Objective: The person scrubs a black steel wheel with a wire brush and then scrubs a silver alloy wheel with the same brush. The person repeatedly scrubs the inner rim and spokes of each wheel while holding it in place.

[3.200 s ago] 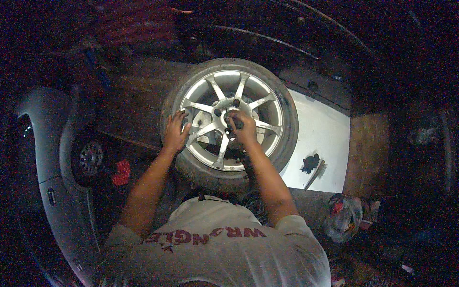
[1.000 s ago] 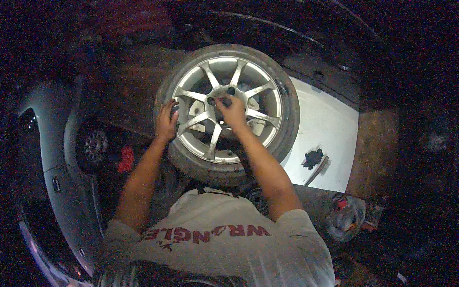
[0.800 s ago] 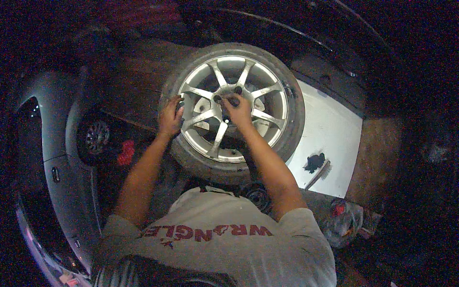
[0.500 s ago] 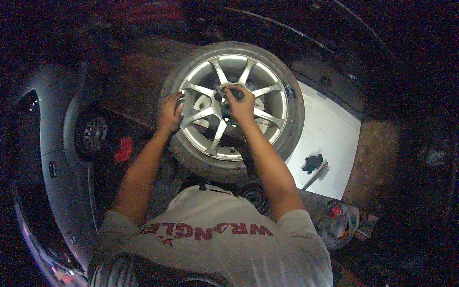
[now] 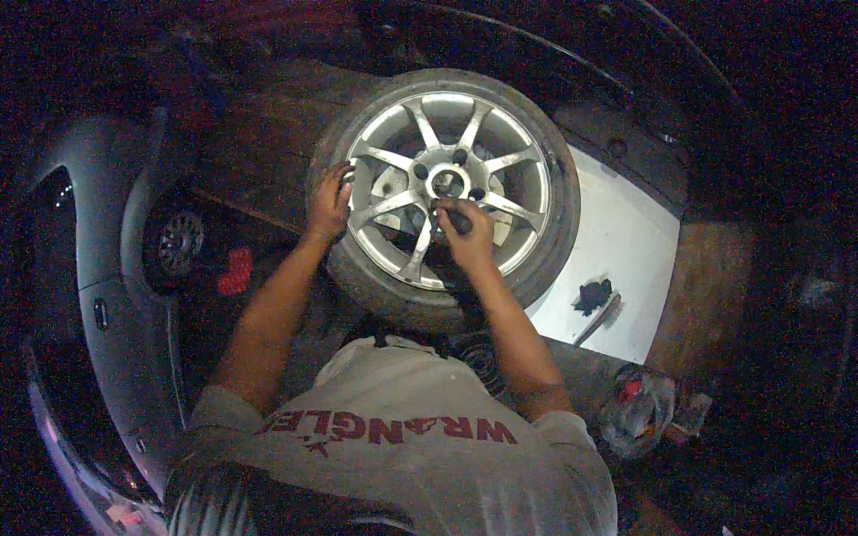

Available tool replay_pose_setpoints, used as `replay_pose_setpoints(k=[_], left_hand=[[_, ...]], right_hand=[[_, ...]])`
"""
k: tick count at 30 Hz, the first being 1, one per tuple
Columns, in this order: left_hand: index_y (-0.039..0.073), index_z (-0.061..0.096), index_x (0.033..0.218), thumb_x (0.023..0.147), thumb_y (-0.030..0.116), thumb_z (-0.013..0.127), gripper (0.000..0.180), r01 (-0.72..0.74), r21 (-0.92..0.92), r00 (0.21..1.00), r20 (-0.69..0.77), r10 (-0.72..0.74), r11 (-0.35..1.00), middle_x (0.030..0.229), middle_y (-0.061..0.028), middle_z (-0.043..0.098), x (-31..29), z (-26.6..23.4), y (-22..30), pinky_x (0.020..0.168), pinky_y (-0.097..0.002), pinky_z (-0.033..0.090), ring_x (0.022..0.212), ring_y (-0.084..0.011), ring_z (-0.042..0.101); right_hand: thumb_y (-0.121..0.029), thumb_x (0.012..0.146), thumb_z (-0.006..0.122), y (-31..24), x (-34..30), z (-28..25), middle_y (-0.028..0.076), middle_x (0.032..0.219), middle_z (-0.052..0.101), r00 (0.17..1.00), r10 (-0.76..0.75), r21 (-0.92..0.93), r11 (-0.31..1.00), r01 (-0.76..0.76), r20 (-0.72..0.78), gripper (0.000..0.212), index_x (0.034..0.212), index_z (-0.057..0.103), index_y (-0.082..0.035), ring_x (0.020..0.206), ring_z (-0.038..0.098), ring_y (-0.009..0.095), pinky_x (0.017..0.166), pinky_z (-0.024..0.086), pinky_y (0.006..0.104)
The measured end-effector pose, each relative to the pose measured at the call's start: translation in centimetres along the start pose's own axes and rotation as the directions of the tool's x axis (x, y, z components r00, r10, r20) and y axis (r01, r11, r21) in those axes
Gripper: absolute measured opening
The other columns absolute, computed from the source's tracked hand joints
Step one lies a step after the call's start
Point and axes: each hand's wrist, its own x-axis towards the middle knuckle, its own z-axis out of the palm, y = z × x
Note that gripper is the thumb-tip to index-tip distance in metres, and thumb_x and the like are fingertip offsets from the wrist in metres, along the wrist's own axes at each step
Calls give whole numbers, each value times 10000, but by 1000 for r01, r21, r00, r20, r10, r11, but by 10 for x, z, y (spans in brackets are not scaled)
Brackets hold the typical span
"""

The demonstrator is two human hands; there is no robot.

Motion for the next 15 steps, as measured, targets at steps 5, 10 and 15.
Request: replay_pose_setpoints(k=[5,10,15], left_hand=[[20,562,1237,964,386,430,476,-56,21,998,-38,56,998,1289,-202,559,0,3,-12,1057,-440,357,1216,-397,494],[7,578,1213,964,345,432,444,-67,-139,994,-99,53,988,1254,-212,573,2,5,-19,1047,-439,359,1200,-394,506],[-7,587,1192,966,277,420,399,-110,-188,989,-122,87,976,1232,-210,584,3,3,-23,1038,-441,368,1175,-385,522]], right_hand=[[-37,832,691,-10,-3,10,144,951,719,994,-105,-109,989,99,-43,133,961,695,-7,878,695,239,815,521,328],[-62,862,691,-29,-22,14,126,973,717,996,-75,-101,992,70,-41,134,969,696,18,924,667,184,844,502,317],[-55,846,671,-26,-27,28,149,965,716,985,-89,-194,979,60,-145,132,961,697,5,904,692,247,841,512,327]])
